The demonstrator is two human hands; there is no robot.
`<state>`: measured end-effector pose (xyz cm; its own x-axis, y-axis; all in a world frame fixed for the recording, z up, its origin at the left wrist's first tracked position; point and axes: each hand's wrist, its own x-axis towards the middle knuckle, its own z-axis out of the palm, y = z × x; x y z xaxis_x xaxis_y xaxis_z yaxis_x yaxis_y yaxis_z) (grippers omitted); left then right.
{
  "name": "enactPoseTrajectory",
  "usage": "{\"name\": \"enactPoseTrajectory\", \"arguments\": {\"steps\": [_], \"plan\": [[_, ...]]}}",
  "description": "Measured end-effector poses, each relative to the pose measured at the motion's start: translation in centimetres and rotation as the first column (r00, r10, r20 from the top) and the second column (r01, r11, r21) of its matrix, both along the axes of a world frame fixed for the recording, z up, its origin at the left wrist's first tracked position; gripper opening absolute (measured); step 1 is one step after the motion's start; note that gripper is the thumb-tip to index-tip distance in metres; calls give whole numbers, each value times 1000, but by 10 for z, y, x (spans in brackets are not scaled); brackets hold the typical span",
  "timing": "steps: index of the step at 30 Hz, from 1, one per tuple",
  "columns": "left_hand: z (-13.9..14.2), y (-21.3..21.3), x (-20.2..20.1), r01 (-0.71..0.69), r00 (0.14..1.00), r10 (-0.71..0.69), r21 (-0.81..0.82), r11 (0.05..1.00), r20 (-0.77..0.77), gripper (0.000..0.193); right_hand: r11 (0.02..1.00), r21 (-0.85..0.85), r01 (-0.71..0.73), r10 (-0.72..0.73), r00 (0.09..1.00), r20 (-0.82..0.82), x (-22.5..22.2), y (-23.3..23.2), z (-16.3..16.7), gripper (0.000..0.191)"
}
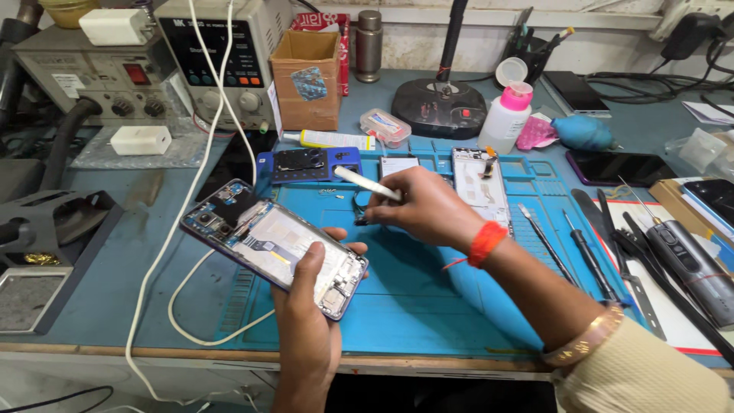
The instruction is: The person pries open a disassembled smartphone, lifts out the motherboard, and blows dust off the internal components with a rubber air blower. They wipe parts with a tissue, handle the battery and frame, and then use a soldering iron on the phone frame on the work mat.
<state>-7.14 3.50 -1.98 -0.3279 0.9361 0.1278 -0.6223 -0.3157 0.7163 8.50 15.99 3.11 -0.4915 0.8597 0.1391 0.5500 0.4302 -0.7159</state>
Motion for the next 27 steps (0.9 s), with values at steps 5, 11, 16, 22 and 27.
{"name": "enactPoseTrajectory", "arguments": {"steps": [5,11,16,22,27], "plan": [[-2,1,2,19,1000,-19,-11,1000,8,39,997,60,50,-57,991,119,-19,3,-16,25],[-2,1,1,114,993,-116,63,991,26,55,989,134,67,-79,993,90,-7,-5,-3,32],[-2,-3,0,266,964,-263,138,954,-40,75,991,69,111,-103,989,-111,30,-35,19,25],[0,-10,18,436,900,-433,87,896,-50,79,961,-50,271,-275,930,-244,76,-91,-1,21],[-1,-10,38,648,762,-647,20,762,-15,88,927,-224,300,-371,817,-441,92,-111,-45,20]]}}
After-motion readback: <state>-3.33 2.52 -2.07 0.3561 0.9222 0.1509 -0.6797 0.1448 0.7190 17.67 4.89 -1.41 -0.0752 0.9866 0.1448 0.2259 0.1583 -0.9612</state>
